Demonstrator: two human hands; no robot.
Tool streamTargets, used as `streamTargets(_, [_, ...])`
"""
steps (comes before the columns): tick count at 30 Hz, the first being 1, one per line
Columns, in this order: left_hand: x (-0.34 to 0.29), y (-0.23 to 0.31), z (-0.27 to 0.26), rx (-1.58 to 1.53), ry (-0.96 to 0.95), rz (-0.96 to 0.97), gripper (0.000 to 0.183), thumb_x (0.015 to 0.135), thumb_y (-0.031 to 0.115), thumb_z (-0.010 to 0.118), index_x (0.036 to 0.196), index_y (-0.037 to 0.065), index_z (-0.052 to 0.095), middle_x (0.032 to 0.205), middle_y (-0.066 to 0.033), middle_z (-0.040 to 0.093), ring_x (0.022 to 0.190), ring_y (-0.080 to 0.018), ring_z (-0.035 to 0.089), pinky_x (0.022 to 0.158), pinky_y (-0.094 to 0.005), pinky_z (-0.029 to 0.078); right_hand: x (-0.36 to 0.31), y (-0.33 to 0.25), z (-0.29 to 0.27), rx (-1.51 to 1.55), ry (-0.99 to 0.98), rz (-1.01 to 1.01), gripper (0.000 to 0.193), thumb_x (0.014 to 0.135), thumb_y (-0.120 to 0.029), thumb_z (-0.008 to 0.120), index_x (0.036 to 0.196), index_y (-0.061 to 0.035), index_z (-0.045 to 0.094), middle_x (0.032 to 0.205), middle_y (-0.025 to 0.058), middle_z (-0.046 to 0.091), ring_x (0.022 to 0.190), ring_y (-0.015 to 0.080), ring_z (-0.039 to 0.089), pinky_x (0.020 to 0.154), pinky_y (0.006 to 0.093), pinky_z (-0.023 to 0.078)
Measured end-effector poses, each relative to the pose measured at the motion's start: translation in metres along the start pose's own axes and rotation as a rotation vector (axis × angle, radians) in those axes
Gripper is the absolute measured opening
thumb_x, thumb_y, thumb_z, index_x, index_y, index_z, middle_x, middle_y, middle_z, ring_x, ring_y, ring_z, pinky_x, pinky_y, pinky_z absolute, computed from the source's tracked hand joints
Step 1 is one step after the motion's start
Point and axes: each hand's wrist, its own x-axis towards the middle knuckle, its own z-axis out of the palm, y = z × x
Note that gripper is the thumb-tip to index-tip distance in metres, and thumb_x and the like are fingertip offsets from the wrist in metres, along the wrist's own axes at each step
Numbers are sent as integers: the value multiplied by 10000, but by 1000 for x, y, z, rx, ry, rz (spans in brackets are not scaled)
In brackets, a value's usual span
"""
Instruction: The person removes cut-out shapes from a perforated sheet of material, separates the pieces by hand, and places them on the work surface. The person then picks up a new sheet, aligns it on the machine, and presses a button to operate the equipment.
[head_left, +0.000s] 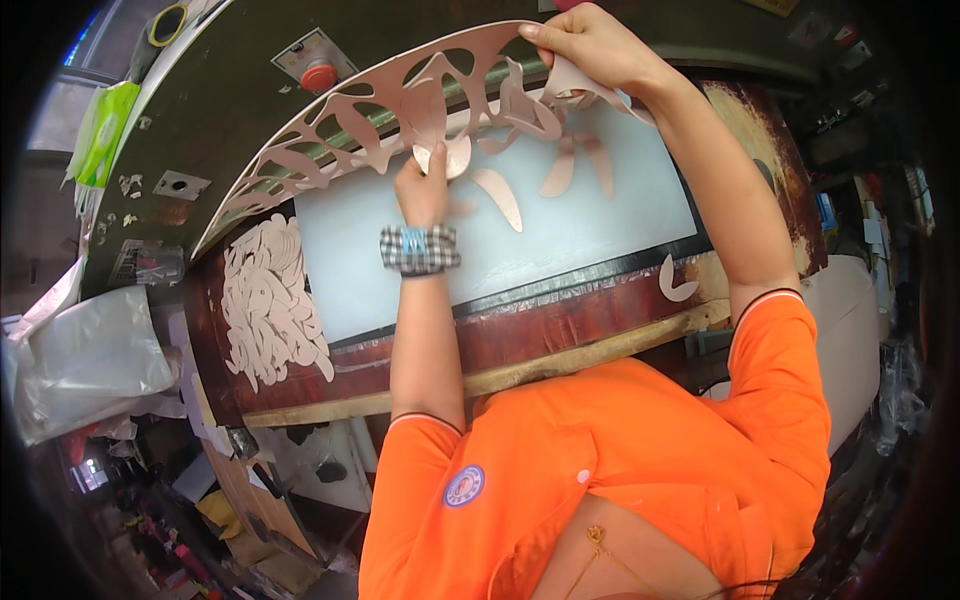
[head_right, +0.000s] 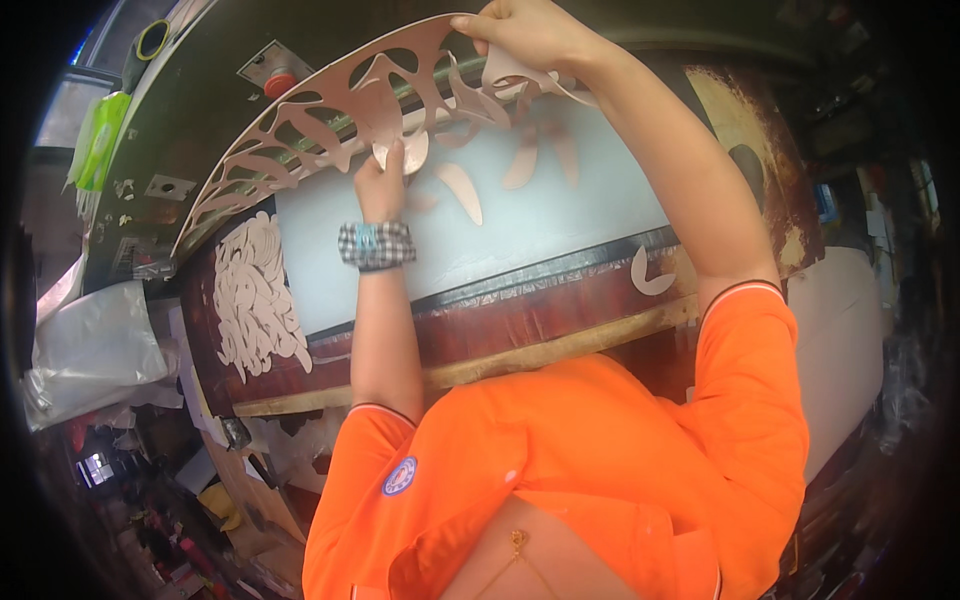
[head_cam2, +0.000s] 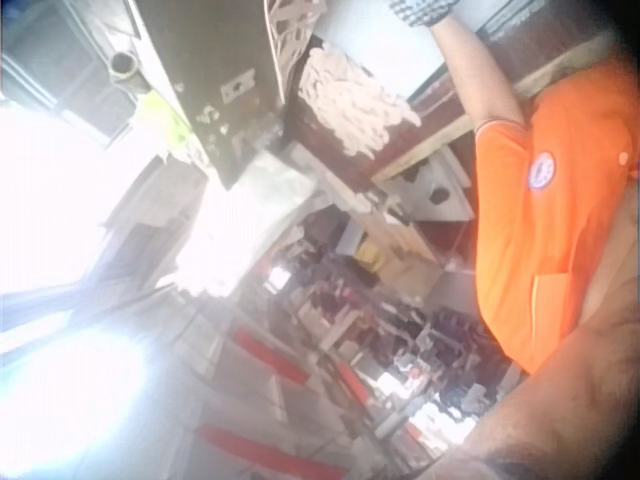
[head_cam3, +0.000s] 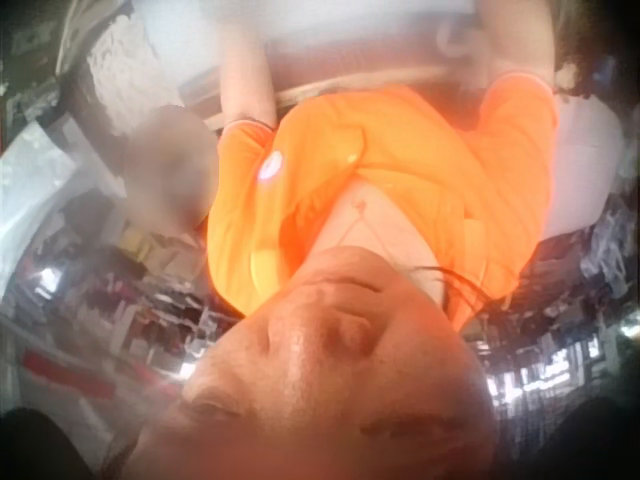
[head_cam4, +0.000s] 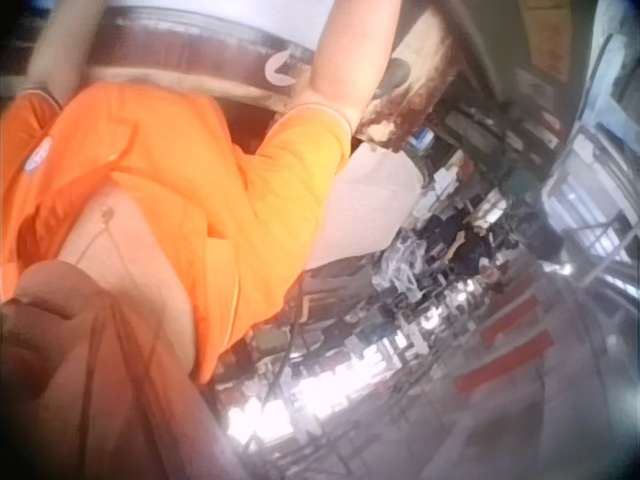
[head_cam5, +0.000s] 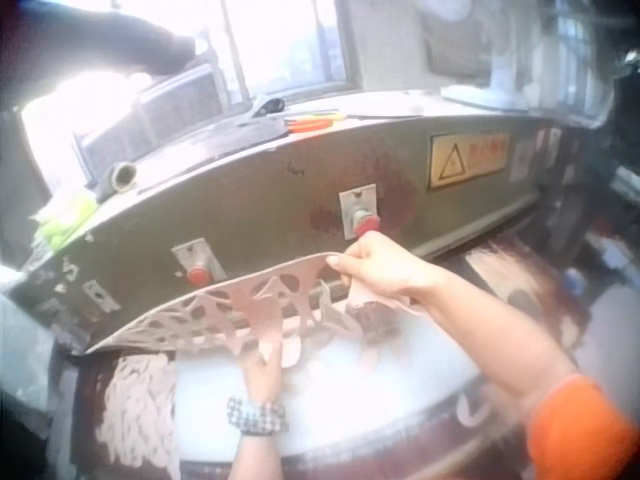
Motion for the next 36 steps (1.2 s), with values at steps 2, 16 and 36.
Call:
streamTargets(2, [-21, 6, -5, -62, -1, 34, 382, 910, 335, 659, 879, -46, 661, 666, -90, 613, 627, -192, 560, 638, -357, 462, 1, 5, -1, -61, -26, -50, 481, 962, -396, 588, 645, -35, 564, 510, -17, 477, 451, 53, 417, 429, 250, 333])
streamTargets(16, [-24, 36, 4, 434, 295, 593, 667, 712, 185, 823, 1291, 86, 508, 1068, -113, 530, 1000, -295, 527, 919, -452, 392, -20, 32, -4, -133, -356, 69, 439, 947, -388, 596, 704, -25, 639, 517, 21, 505, 382, 100, 426, 364, 271, 332])
streamTargets(36, [-43, 12, -3, 174, 220, 367, 315, 740, 168, 816, 919, -10, 628, 722, -103, 618, 608, -259, 555, 576, -364, 460, -44, 46, 4, -460, 142, -367, 375, 888, -355, 634, 721, -20, 664, 618, 129, 608, 573, 294, 574, 575, 393, 447])
